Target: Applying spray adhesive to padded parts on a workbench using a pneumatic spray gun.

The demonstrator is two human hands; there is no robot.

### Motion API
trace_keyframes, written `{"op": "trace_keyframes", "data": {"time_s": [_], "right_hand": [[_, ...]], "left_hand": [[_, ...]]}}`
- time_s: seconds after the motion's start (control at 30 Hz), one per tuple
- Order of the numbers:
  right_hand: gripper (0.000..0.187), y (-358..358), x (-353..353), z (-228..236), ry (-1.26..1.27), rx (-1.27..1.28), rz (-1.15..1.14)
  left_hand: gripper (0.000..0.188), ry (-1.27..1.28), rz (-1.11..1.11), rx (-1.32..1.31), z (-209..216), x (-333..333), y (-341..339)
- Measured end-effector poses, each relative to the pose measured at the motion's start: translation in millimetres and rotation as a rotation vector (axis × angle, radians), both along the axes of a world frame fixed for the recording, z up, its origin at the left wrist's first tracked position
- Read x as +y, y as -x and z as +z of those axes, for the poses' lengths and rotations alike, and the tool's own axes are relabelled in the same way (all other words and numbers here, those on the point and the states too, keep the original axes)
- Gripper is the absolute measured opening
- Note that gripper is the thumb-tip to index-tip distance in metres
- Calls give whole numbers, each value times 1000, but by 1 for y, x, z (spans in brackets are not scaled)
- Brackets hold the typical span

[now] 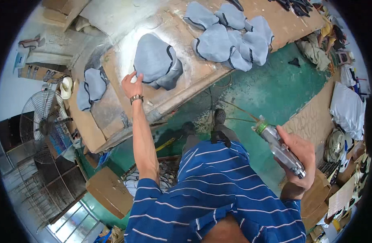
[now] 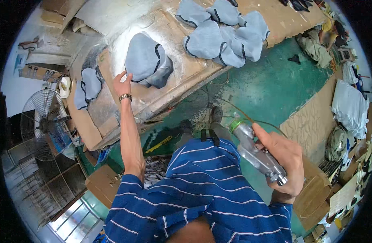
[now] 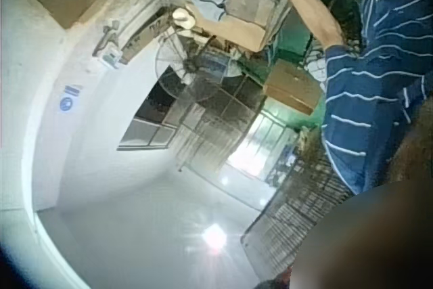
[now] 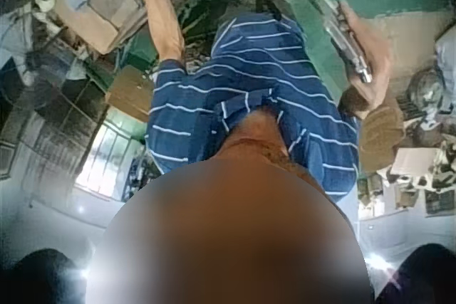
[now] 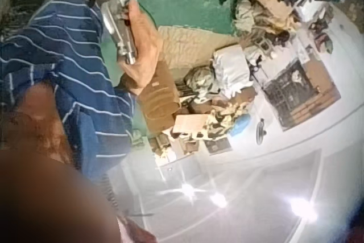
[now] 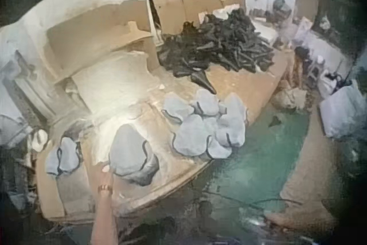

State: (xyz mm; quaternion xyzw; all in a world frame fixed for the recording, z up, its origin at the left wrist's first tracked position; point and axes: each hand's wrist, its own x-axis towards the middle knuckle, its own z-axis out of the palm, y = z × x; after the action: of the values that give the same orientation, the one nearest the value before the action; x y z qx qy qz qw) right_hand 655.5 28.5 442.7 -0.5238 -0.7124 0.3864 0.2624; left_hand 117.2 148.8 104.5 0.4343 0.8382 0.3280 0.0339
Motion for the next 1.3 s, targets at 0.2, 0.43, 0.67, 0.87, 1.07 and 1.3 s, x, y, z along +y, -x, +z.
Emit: {"op": "trace_keyframes", "data": {"time_s": [0.2, 0.43, 0.67, 0.87, 1.07, 1.3], "right_hand": [[72, -15, 56, -8, 79, 97, 93], [71, 13, 90, -2, -118, 33, 156], [70, 62, 95, 14, -170, -21, 154], [70, 113, 85, 26, -221, -64, 135], [67, 140, 90, 33, -226, -121, 139], [68, 135, 96, 40, -150, -152, 198]], "left_hand": [[40, 36, 24, -190, 1, 10, 0], [39, -12, -26, -273, -7, 8, 12], [40, -211, 31, -1100, 24, 21, -9], [46, -552, 269, -1096, 33, -20, -1], [34, -521, 323, -986, -24, -97, 7], [28, -443, 262, -833, -23, -111, -13]]}}
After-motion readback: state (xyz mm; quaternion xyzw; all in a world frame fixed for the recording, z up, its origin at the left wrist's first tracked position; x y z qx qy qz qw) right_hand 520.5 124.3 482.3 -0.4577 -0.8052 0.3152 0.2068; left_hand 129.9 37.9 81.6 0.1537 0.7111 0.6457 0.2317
